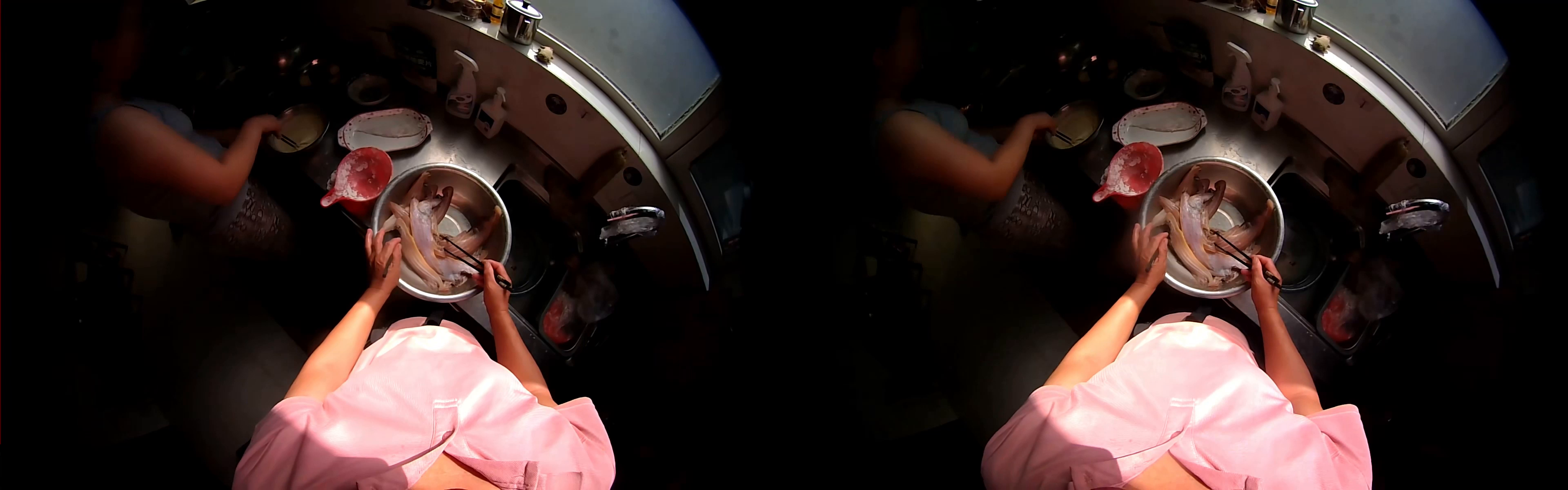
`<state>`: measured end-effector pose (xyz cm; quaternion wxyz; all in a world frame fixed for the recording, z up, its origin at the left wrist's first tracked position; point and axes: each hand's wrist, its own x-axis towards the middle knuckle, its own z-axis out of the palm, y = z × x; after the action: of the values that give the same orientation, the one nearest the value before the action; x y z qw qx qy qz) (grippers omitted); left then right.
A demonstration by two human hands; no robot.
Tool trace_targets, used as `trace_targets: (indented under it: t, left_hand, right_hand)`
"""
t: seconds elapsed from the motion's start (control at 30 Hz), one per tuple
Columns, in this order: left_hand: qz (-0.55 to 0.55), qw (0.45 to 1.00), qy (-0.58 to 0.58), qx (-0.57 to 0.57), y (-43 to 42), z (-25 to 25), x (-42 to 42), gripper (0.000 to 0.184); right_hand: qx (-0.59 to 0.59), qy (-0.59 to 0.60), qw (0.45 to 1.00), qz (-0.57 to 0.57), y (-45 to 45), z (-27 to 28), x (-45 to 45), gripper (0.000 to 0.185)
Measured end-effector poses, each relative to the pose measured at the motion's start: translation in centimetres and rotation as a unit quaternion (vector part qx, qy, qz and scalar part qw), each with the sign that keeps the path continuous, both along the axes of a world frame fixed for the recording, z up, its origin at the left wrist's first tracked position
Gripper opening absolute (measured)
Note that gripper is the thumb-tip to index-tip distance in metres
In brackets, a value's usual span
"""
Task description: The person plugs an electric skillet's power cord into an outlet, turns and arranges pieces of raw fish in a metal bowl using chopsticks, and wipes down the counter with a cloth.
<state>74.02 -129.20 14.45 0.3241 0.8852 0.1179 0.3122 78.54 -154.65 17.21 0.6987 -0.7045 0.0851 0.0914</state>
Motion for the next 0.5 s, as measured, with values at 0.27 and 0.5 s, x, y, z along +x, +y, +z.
trace_targets:
  t: [0.27,0.5]
  left_hand:
    - [-0.005,1.0,0.008,0.016,-0.1,0.7,-0.1,0.015]
    - [-0.041,0.999,0.029,-0.006,0.8,1.1,-0.4,0.019]
  right_hand:
    - [-0.007,0.023,1.0,-0.009,0.3,0.8,0.1,0.017]
    - [0.04,0.021,0.999,-0.005,0.1,1.6,-0.2,0.016]
